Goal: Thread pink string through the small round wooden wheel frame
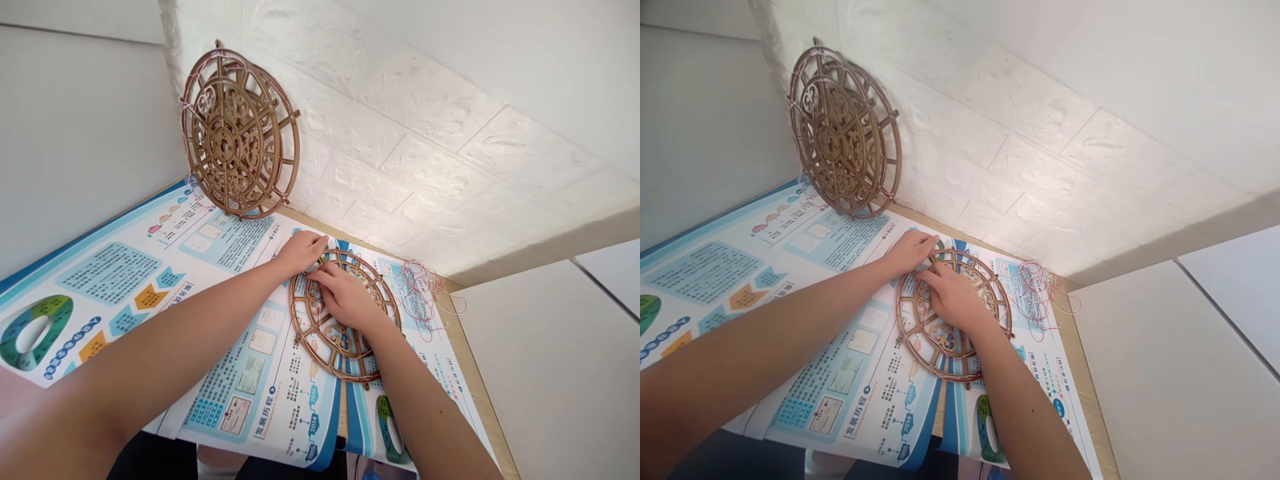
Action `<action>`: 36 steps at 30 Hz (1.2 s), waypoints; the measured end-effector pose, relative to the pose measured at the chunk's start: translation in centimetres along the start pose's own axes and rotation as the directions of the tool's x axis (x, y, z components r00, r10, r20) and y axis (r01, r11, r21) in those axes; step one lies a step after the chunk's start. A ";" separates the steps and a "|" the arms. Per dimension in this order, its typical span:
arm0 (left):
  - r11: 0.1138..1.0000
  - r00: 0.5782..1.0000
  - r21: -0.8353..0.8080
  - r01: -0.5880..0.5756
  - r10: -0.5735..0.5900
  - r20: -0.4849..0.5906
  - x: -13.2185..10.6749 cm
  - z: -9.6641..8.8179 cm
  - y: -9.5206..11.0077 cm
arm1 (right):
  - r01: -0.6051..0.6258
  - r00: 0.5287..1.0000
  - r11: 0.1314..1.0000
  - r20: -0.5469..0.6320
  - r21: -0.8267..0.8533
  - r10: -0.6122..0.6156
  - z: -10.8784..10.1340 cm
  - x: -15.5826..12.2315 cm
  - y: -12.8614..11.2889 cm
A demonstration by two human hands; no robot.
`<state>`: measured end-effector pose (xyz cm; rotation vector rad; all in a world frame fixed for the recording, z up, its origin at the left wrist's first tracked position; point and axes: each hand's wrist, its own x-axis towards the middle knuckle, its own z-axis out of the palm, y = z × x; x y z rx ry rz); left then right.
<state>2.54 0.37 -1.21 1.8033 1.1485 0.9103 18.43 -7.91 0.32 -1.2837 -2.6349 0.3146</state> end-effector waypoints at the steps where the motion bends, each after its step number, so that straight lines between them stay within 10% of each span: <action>1: 1.000 1.000 0.001 -0.002 0.002 -0.002 0.0 0.0 0.0 | 0.003 1.000 1.000 0.003 -0.017 -0.003 0.0 0.0 0.0; 23: 1.000 1.000 0.012 0.020 -0.020 -0.013 0.1 0.2 -0.2 | -0.035 0.998 0.988 0.046 -0.149 0.042 0.0 0.2 -0.8; 36: 1.000 1.000 0.022 -0.002 0.002 -0.011 0.0 0.0 -0.1 | -0.074 0.995 0.993 -0.064 0.091 0.080 0.3 0.1 0.0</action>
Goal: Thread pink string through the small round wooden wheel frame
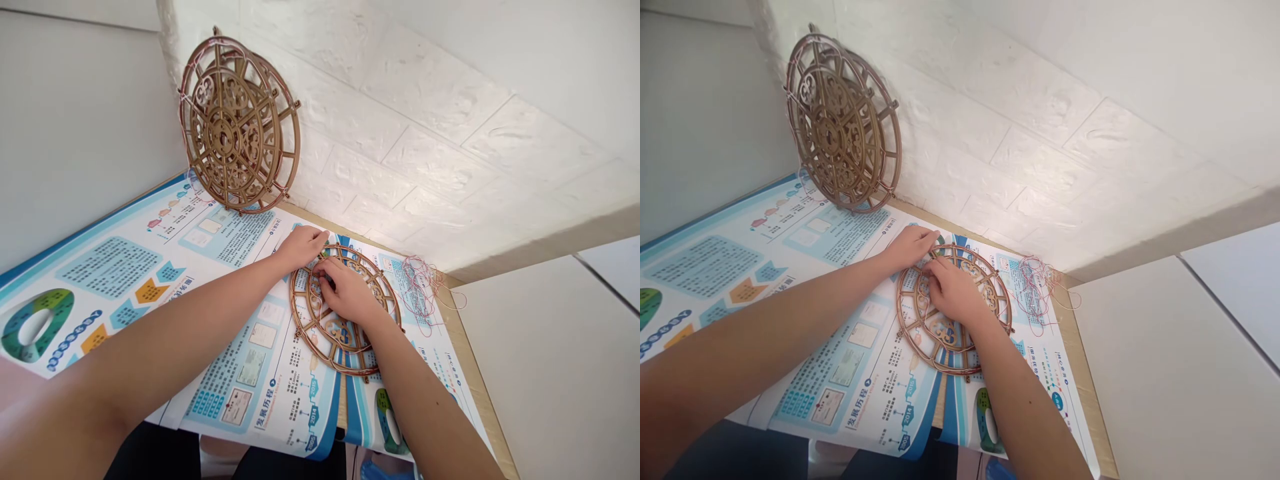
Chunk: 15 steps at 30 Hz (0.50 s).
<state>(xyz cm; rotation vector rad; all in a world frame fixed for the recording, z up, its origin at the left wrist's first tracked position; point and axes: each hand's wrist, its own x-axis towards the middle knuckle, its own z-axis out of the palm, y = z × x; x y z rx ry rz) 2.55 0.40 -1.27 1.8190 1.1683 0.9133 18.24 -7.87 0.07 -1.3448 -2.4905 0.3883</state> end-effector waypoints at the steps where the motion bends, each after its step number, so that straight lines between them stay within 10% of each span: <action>1: 1.000 1.000 -0.001 -0.002 0.002 0.000 0.0 0.0 0.0 | 0.000 1.000 1.000 -0.002 0.005 0.000 0.0 0.0 0.0; 15: 1.000 1.000 -0.006 -0.009 0.009 -0.001 0.0 0.1 -0.2 | -0.004 1.000 1.000 -0.006 0.020 0.004 0.1 0.0 0.0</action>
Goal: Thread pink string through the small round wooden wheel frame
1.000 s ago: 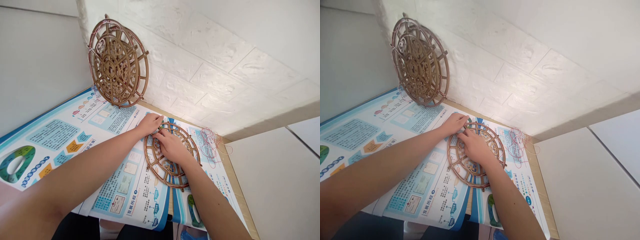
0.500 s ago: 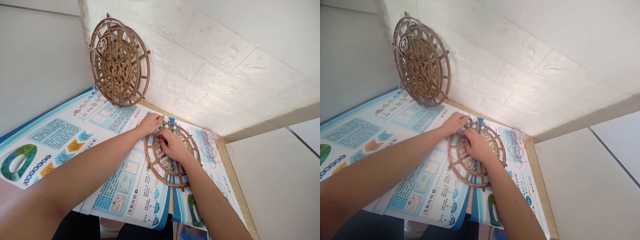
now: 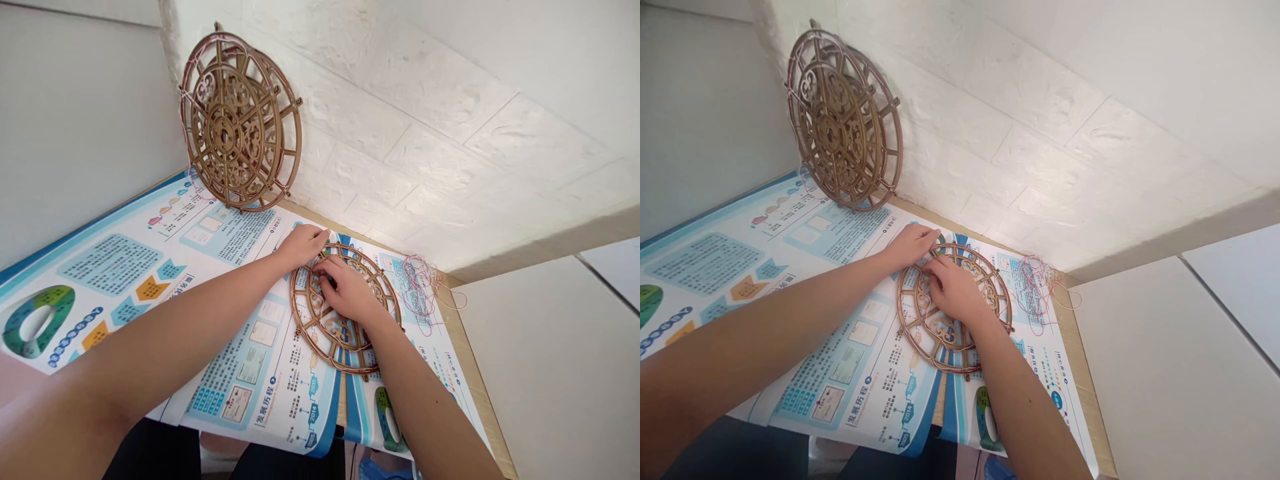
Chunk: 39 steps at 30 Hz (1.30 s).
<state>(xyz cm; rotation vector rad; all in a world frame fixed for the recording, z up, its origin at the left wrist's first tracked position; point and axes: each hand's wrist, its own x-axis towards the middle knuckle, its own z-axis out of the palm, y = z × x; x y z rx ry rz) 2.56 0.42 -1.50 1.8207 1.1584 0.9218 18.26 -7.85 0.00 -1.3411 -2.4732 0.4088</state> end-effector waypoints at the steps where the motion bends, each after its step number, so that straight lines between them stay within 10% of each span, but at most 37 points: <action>1: 1.000 1.000 0.003 0.000 0.000 0.002 0.0 0.0 0.0 | -0.001 1.000 1.000 0.001 0.000 0.001 0.0 0.0 0.0; 39: 1.000 1.000 0.009 0.003 -0.003 0.010 0.0 -0.1 0.2 | -0.036 0.999 0.995 -0.030 0.090 0.039 0.3 0.1 0.5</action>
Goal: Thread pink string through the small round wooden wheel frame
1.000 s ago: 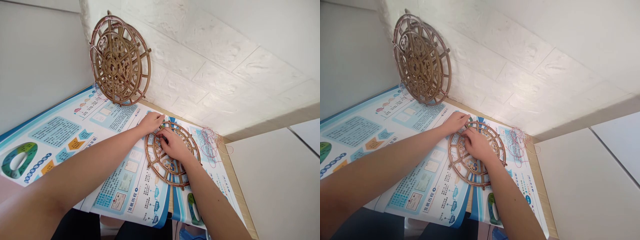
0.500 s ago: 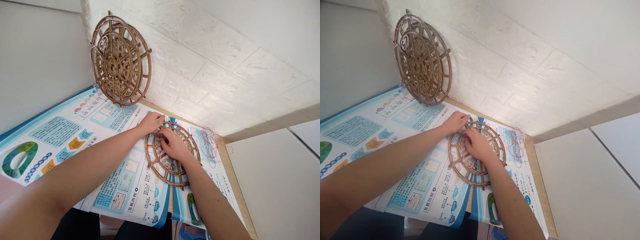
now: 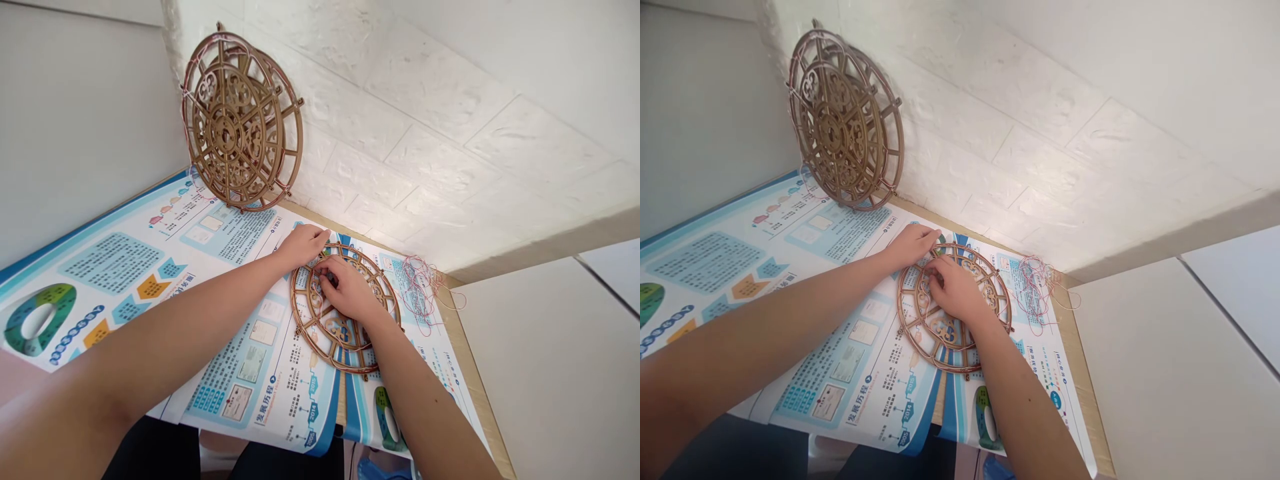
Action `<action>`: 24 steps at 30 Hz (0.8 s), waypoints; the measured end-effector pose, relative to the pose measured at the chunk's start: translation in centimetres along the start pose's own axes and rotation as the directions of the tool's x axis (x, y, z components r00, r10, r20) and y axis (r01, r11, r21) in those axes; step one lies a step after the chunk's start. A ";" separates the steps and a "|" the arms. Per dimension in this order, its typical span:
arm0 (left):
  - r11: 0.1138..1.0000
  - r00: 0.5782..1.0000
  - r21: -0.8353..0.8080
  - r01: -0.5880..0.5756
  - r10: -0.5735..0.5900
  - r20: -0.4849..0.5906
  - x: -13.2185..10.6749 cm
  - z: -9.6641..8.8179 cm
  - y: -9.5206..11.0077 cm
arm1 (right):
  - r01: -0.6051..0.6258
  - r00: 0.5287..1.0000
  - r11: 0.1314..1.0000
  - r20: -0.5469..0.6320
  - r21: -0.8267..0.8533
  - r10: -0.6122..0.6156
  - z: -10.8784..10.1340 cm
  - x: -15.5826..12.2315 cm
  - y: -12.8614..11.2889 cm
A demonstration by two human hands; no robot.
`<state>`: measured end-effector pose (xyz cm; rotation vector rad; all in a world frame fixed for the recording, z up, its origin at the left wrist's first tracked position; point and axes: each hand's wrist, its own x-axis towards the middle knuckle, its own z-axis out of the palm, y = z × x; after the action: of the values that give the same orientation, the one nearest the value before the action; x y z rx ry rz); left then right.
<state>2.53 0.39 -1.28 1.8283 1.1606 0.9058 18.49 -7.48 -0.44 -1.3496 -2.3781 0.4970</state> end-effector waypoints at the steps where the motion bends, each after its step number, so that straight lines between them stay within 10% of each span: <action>1: 1.000 1.000 0.001 0.003 -0.003 0.001 0.0 0.0 0.0 | -0.003 1.000 1.000 -0.001 0.006 0.003 0.0 0.0 0.0; 24: 1.000 1.000 0.009 0.004 -0.004 -0.018 0.1 0.2 -0.3 | 0.072 0.994 0.968 0.091 -0.239 -0.052 -0.5 -0.3 -0.9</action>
<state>2.64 0.48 -1.62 1.8275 1.1811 0.9182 18.20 -8.11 0.35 -1.3724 -2.6106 0.2570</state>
